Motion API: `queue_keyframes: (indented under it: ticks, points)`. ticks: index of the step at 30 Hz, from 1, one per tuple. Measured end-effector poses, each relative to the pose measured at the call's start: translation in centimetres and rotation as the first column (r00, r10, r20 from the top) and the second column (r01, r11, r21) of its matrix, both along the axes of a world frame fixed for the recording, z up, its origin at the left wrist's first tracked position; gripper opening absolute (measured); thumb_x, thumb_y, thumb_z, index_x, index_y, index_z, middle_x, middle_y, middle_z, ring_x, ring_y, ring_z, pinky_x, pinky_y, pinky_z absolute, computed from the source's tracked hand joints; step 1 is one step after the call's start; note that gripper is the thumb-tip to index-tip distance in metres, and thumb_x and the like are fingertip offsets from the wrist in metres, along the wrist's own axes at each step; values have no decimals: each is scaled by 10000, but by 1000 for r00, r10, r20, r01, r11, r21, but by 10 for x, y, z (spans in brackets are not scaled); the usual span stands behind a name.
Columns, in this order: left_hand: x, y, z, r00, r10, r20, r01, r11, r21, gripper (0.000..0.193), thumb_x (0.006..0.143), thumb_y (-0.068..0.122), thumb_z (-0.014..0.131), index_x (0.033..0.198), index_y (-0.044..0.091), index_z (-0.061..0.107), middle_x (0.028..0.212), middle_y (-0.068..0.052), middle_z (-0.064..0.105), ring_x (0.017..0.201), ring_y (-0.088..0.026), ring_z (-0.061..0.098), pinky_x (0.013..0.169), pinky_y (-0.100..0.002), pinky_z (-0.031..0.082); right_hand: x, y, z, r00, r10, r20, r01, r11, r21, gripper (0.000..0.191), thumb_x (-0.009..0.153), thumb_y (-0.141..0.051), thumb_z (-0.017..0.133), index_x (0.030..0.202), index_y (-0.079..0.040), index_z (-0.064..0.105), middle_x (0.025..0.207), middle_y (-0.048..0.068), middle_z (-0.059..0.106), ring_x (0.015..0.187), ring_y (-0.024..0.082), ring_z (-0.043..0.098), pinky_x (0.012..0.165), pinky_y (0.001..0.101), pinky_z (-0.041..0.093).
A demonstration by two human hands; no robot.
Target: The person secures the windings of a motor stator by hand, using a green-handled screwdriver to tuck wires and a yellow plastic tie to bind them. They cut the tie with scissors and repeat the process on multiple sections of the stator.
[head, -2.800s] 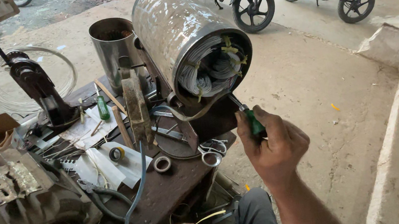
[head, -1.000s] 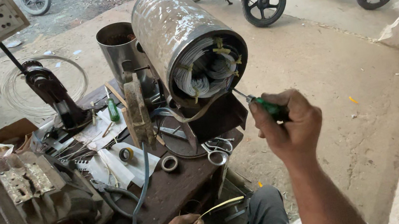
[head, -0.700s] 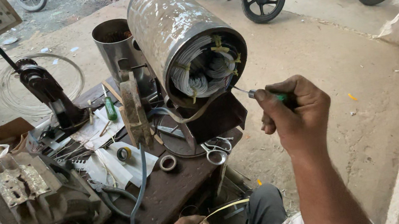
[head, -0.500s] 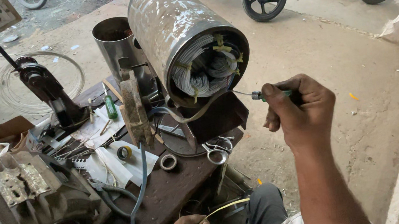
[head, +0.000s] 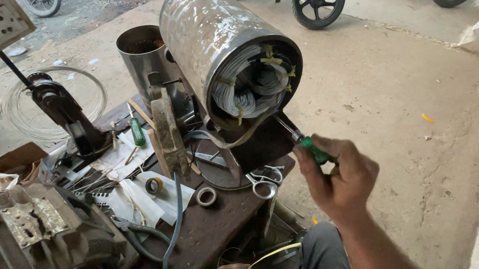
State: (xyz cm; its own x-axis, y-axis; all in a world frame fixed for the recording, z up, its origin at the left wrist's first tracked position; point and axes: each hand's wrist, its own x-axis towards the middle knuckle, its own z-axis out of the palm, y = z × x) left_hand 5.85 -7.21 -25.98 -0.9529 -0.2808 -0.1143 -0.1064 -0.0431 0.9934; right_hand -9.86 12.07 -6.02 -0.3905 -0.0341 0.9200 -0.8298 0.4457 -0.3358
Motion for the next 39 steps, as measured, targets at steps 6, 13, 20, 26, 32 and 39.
queue_keyframes:
  ticks: [6, 13, 20, 26, 32, 39]
  points:
    - [5, 4, -7, 1000, -9, 9, 8, 999, 54, 132, 811, 118, 826, 859, -5, 815, 570, -83, 742, 517, -126, 687, 496, -292, 521, 13, -7, -25, 994, 86, 73, -80, 993, -87, 203, 989, -34, 731, 1137, 21, 603, 888, 91, 738, 774, 112, 753, 647, 222, 589]
    - [4, 9, -14, 998, -52, 19, 50, 994, 102, 140, 800, 89, 836, 906, 0, 818, 569, -84, 744, 511, -126, 689, 489, -289, 499, 12, -23, -52, 948, 263, 181, -169, 895, -412, 182, 1041, -43, 686, 1175, -35, 563, 937, 106, 749, 639, 19, 516, 562, 176, 383]
    - [-1, 21, 23, 995, -70, 65, 69, 998, 8, 123, 815, 105, 812, 898, 15, 823, 564, -72, 745, 516, -139, 702, 482, -297, 512, -3, -22, -50, 962, 272, 40, -246, 917, -313, 211, 1039, -73, 700, 1173, -41, 540, 902, 79, 733, 706, 56, 696, 572, 205, 558]
    - [5, 3, 77, 959, 30, -282, -55, 995, -80, 144, 902, 111, 746, 925, -26, 783, 720, -74, 759, 616, -125, 680, 514, -268, 529, 19, 9, -40, 999, -29, 15, 28, 999, 34, 378, 946, -72, 778, 1264, 6, 588, 999, 173, 730, 807, 129, 721, 681, 234, 600]
    - [-5, -27, 109, 727, 432, -534, -109, 840, 531, 63, 1084, 51, 682, 1108, -6, 669, 936, -60, 677, 779, -93, 619, 682, -232, 466, 89, 20, -77, 933, 294, 206, -251, 945, -212, 222, 1034, -100, 726, 1229, -28, 649, 993, 54, 707, 631, 39, 552, 547, 163, 446]
    - [-23, 10, 135, 721, 364, -590, 10, 846, 533, 83, 1080, 101, 661, 1131, 57, 613, 950, -63, 715, 820, -118, 678, 702, -251, 523, 112, -13, -134, -129, 799, 587, -646, 381, -661, 536, 994, -248, 729, 1416, 18, 533, 1306, 90, 633, 1156, 161, 615, 930, 323, 528]
